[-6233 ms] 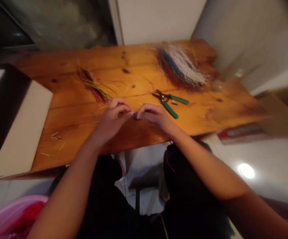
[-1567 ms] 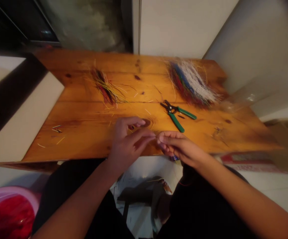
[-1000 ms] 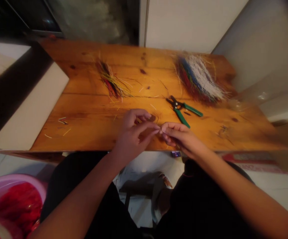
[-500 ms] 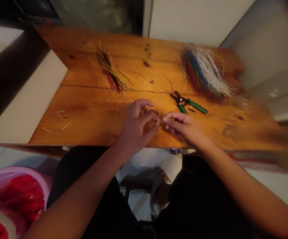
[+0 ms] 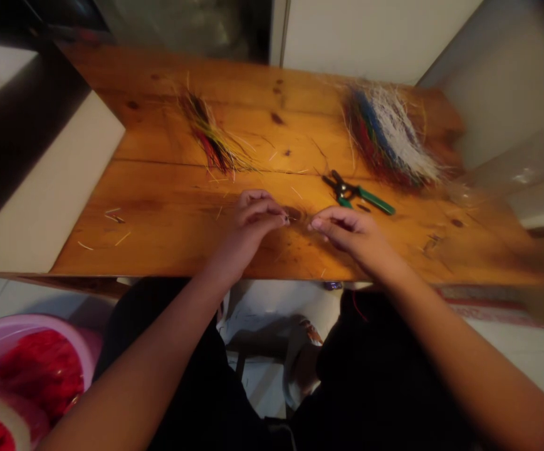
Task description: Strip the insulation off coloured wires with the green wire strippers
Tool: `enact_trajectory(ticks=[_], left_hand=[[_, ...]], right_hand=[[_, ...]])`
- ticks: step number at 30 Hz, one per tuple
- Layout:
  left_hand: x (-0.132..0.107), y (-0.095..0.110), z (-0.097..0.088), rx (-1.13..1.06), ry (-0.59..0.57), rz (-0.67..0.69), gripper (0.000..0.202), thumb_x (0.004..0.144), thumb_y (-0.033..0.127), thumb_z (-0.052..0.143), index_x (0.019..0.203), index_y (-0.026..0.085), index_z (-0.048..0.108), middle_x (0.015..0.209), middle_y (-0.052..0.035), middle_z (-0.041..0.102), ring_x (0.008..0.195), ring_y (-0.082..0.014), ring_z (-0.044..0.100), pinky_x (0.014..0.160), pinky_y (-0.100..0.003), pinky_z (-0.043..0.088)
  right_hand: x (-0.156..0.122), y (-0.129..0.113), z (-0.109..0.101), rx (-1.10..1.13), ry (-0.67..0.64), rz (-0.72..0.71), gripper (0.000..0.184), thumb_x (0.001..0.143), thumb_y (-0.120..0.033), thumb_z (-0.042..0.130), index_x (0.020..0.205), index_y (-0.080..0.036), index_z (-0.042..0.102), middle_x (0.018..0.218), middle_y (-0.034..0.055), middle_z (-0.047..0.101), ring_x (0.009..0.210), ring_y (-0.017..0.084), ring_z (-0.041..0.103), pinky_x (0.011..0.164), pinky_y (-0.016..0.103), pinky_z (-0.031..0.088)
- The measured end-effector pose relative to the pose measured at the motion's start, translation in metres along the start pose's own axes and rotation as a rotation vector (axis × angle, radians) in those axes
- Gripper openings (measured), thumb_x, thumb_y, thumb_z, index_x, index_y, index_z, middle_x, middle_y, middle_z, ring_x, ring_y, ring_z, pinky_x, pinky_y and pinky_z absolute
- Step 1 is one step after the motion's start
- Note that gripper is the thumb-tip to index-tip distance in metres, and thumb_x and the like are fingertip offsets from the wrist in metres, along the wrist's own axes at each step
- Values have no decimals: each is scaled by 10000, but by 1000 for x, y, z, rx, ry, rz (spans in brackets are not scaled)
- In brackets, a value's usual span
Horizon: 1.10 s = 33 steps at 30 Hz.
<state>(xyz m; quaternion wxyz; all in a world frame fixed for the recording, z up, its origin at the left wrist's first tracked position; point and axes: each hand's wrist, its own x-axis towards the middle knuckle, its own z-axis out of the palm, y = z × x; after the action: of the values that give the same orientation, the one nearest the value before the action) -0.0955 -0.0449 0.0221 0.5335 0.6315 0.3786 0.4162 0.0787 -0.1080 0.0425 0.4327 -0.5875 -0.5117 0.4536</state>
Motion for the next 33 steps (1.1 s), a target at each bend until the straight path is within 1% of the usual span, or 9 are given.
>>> enact_trajectory(ticks=[3,9,14,17,19,23,26,30,33], left_hand=[[3,-4,-4,-45,26,35,63,730,215,578,677,201,609,889,-2,487,925,-137,512,902,-309,403],[5,-7,-4,51,82,89,58,745,247,587,714,200,600,890,-2,513,884,-137,537,852,-309,438],[6,-11,3,-12,84,42,93,740,288,609,725,197,599,887,-1,563,877,-140,566,837,-308,459],[5,-9,7,-158,30,-18,129,764,311,591,725,193,627,844,-3,620,863,-143,592,853,-308,457],[4,-6,10,-246,-54,-51,154,779,327,584,774,195,662,835,-11,658,864,-152,611,868,-319,453],[0,1,16,-323,-158,-46,204,740,331,647,916,239,691,945,-21,690,941,-164,616,910,-328,429],[-2,1,17,-356,-127,-28,170,725,325,664,870,247,704,968,-16,694,950,-150,611,904,-307,429],[-2,-3,13,-367,-77,-60,126,701,327,681,750,213,703,837,-6,697,821,-126,618,812,-271,460],[-1,-3,8,-382,-48,-82,129,698,327,682,735,205,699,779,2,683,744,-105,608,746,-243,464]], right_hand=[[-2,3,-3,56,53,7,151,735,-344,653,712,-195,658,520,-48,444,462,68,318,446,243,196],[-4,9,-9,63,102,36,138,723,-333,671,714,-195,671,522,-40,451,459,66,313,434,241,162],[-4,9,-13,77,150,12,134,720,-333,679,700,-201,670,528,-33,452,469,71,330,437,241,184],[-6,7,-12,116,220,-17,146,717,-351,685,697,-210,654,527,-35,433,458,72,310,434,243,187],[-8,5,-9,128,274,-53,155,722,-370,680,711,-219,646,537,-32,435,465,80,317,436,247,196],[-12,3,5,150,298,-77,161,729,-381,671,722,-227,628,547,-33,437,468,81,327,437,246,200],[-14,3,23,209,287,-41,185,735,-391,659,704,-219,598,534,-47,406,443,66,292,422,241,179],[-17,0,57,316,356,-1,207,742,-397,627,690,-210,557,531,-52,414,428,61,307,405,232,220],[-18,-3,81,441,398,20,200,758,-395,594,704,-213,531,539,-58,423,411,55,306,391,227,242]])
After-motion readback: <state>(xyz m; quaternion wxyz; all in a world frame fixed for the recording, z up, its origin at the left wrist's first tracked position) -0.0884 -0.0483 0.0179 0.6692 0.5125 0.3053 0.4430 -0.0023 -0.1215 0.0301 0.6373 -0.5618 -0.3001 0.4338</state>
